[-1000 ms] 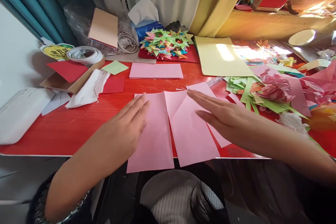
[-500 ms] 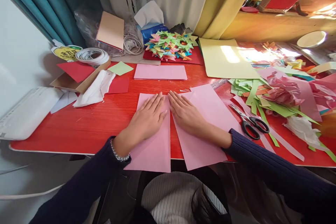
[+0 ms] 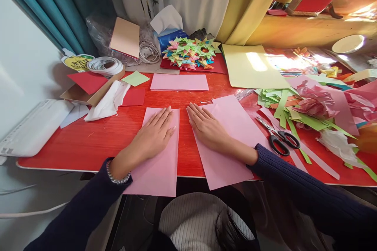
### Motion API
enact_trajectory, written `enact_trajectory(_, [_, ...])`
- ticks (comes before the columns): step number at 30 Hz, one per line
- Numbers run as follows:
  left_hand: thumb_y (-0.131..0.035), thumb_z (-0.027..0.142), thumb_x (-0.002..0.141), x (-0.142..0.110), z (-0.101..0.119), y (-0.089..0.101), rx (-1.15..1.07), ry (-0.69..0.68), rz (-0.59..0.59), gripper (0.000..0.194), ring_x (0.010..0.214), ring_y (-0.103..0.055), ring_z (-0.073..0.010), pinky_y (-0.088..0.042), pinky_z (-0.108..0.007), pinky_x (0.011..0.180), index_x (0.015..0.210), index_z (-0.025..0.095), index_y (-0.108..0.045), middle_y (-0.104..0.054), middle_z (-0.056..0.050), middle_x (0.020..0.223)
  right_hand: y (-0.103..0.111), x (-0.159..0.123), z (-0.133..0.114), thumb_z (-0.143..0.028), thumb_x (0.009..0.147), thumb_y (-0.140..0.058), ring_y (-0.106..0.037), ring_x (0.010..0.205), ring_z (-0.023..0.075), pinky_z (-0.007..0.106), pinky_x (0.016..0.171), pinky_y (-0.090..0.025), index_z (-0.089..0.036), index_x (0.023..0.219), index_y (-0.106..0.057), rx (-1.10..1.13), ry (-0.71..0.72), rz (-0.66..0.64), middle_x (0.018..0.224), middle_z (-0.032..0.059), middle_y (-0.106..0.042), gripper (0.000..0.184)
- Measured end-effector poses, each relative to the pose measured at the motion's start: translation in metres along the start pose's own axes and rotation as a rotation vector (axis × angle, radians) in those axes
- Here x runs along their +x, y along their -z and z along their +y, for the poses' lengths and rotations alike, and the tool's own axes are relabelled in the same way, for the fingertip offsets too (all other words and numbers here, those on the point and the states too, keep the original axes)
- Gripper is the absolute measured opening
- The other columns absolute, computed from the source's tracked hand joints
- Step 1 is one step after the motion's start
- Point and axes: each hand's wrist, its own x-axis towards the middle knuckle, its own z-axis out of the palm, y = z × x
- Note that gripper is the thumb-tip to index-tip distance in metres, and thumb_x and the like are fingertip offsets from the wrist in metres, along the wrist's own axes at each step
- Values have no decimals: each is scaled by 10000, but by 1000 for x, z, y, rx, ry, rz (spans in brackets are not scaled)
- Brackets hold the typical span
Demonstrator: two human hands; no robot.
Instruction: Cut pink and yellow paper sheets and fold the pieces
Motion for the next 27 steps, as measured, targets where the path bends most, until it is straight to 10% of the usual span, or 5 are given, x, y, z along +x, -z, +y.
enact_trajectory(6, [-396, 528, 879, 15, -29, 30, 30, 97, -31, 683, 1320, -298, -326, -278, -454, 1064, 1414, 116, -293, -388, -163, 1413, 64, -5, -16, -266, 967, -273, -406, 1310, 200, 417, 1055, -367, -207, 1425, -344, 403, -129, 122, 1400, 61, -472, 467])
enact_trajectory(10, [-559, 535, 761, 38, -32, 45, 125, 137, -227, 584, 1092, -436, -341, -346, -467, 923, 1191, 143, -507, -529, -145, 1143, 95, -44, -38, -266, 941, -379, -603, 1085, 261, 421, 932, -459, -167, 1215, -595, 228, 86, -140, 1197, 111, -637, 363])
enact_trajectory(18, [-567, 412, 774, 49, -27, 83, -117, 37, -412, 235, 851, -521, -234, -404, -310, 693, 818, 185, -526, -556, -62, 898, 59, -144, -55, -450, 942, -394, -653, 698, 142, 224, 662, -494, -153, 998, -685, 940, -286, -617, 798, 48, -712, 420])
enact_trajectory(22, [-568, 354, 825, 45, -25, 113, -578, -142, -178, 167, 750, -544, -158, -405, -260, 641, 834, 194, -614, -604, -14, 820, 20, -168, -46, -481, 915, -444, -617, 651, 115, 218, 611, -476, -126, 1057, -642, 1225, -584, -378, 809, 58, -696, 431])
enact_trajectory(27, [-713, 285, 713, 68, 1, 121, -1260, -488, 177, 147, 594, -553, -128, -440, -282, 621, 761, 161, -651, -619, -2, 643, 10, -176, -41, -554, 887, -442, -664, 743, 156, 250, 634, -504, -133, 1091, -647, 1662, -489, -255, 902, 117, -707, 511])
